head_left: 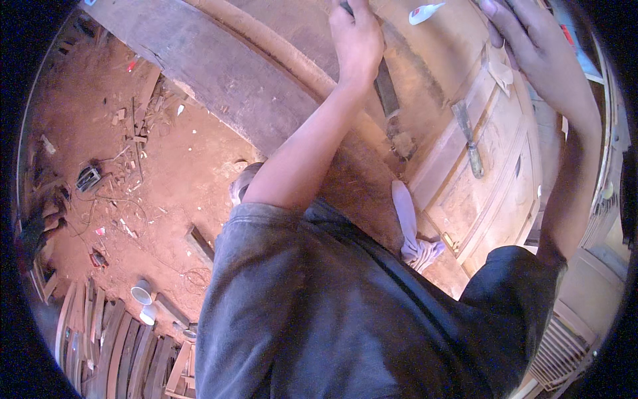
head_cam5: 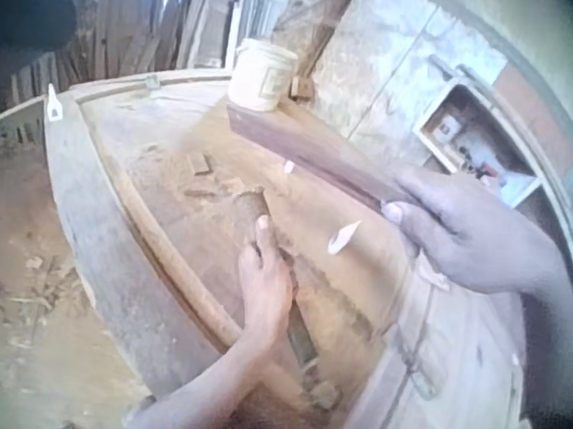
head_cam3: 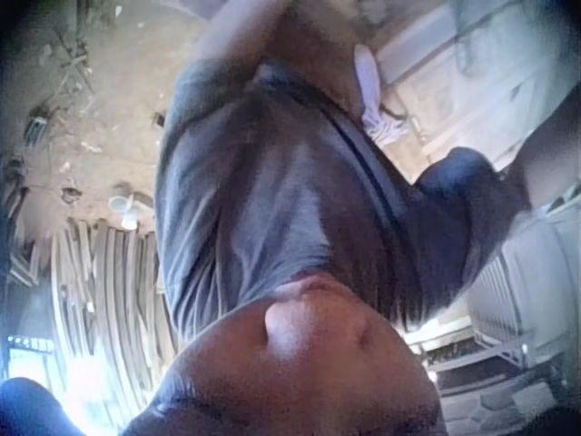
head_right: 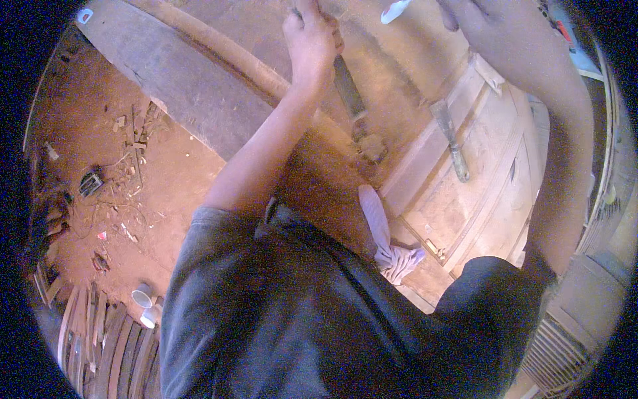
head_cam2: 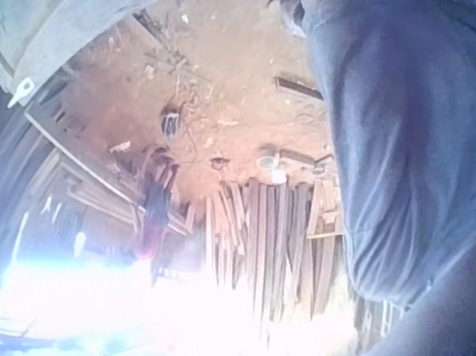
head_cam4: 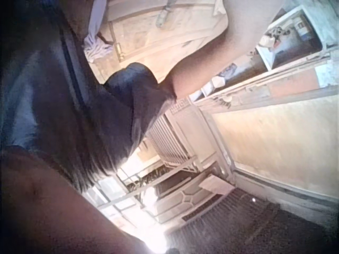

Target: The person repairs a wooden panel by applying glue to a hole, inserting a small wooden dowel, and tapping it flush with a hammer. They then use a chisel to remove excess wood and smooth the surface.

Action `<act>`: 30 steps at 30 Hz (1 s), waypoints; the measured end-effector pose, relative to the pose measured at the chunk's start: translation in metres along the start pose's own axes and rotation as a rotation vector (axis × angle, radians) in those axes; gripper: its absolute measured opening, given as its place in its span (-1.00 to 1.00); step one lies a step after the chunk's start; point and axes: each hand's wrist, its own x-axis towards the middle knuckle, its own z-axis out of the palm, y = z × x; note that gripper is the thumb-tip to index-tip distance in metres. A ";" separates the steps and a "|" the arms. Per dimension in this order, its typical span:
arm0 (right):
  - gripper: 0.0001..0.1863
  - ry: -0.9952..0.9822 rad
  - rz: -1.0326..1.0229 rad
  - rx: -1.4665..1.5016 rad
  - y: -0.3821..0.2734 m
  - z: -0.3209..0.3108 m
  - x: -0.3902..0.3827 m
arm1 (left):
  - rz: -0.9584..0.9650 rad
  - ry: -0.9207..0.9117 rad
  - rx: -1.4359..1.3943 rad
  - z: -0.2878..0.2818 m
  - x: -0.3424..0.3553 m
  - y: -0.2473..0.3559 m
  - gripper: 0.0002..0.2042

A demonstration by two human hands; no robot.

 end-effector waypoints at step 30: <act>-0.47 0.907 0.181 0.651 0.009 0.159 0.041 | -0.045 -0.367 0.457 0.015 0.005 0.009 -0.41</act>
